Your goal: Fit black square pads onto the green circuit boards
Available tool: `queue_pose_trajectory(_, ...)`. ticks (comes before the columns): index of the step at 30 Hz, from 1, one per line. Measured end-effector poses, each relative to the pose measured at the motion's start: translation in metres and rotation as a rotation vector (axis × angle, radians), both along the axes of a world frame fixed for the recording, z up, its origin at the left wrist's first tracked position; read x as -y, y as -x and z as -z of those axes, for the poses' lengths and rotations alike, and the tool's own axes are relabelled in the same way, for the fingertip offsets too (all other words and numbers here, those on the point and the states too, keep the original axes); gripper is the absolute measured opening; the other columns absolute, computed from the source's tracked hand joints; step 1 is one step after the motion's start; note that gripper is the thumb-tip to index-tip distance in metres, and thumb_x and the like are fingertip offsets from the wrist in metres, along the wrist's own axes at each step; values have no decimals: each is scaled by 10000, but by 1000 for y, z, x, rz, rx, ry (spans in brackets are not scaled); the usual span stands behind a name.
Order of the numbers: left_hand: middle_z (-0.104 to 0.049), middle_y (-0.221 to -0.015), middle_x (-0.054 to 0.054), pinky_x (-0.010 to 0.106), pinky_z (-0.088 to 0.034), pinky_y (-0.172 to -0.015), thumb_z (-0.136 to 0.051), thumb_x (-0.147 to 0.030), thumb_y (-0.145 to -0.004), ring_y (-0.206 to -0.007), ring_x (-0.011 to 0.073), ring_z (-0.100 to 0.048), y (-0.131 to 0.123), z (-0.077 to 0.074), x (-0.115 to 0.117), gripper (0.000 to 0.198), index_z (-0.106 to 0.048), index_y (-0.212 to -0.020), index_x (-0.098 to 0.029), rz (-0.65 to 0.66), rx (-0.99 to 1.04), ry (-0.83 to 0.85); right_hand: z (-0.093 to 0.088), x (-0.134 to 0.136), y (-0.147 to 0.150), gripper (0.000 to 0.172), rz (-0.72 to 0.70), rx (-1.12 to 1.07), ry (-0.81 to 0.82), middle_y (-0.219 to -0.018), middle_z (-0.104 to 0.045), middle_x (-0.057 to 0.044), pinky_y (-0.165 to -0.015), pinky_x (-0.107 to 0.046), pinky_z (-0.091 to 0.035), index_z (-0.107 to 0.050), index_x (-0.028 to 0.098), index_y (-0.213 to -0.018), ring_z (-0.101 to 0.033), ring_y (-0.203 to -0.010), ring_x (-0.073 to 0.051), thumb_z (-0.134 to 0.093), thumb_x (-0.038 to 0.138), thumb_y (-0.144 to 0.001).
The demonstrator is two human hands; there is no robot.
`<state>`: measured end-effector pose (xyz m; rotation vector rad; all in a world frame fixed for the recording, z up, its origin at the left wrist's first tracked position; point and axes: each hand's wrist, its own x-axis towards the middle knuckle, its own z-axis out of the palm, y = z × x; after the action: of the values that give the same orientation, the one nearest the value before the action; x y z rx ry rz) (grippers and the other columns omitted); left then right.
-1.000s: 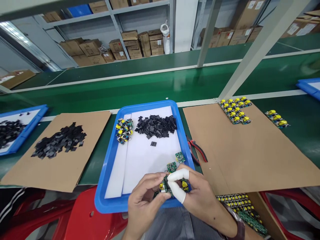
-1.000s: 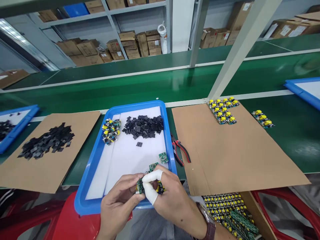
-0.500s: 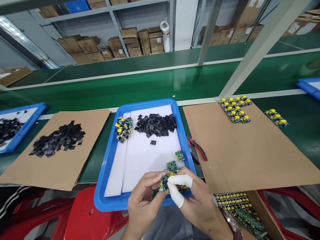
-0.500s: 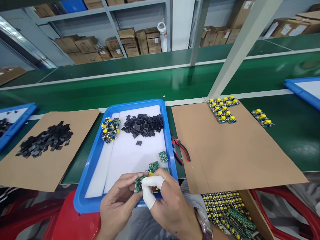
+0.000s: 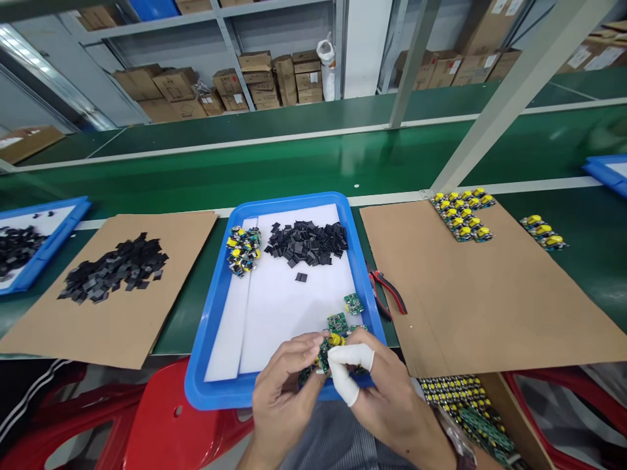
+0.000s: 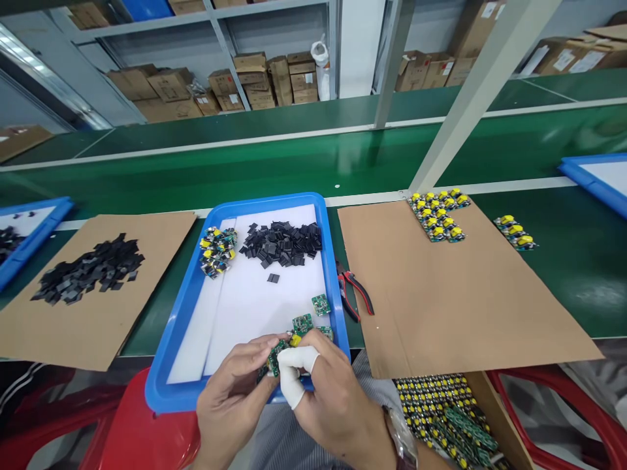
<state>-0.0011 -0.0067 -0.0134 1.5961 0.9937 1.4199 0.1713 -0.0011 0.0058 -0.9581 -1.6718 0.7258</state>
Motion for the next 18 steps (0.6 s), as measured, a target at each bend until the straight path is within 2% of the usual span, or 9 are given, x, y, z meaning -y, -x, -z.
queue_pose_trajectory(7, -760, -1127, 83, 527, -653, -956, -696, 114, -822, -1129, 306, -742, -1, -1, 1, 507, -733, -1200, -222, -26, -47, -82, -1, -1, 0, 198, 23, -24, 108, -811, -512, 9, -654, -266, -469, -611, 214, -992, -532, -712, -141, -574, 26, -944)
queue_pose_trajectory(12, -762, -1117, 76, 488, -655, -959, -718, 91, -820, -1120, 287, -747, -1, -1, 1, 500, -732, -1202, -232, -8, -26, -21, 2, -4, -7, 252, -138, -45, 51, -896, -590, -33, -727, -290, -513, -659, 222, -1092, -579, -821, -166, -571, 23, -965)
queue_pose_trajectory(16, -755, -1128, 83, 463, -640, -986, -716, 98, -817, -1126, 273, -737, -3, -4, 0, 510, -729, -1210, -227, -13, -66, -69, 13, -3, -7, 290, -61, -141, 237, -865, -617, 6, -723, -279, -529, -686, 282, -1154, -605, -788, -152, -646, 74, -955)
queue_pose_trajectory(18, -741, -1134, 86, 425, -654, -950, -722, 72, -830, -1112, 260, -734, -5, -6, 1, 499, -717, -1225, -232, -31, -51, -29, 17, -2, -5, 348, -62, -213, 297, -894, -656, 11, -754, -290, -560, -671, 308, -1227, -635, -801, -154, -682, 99, -949)
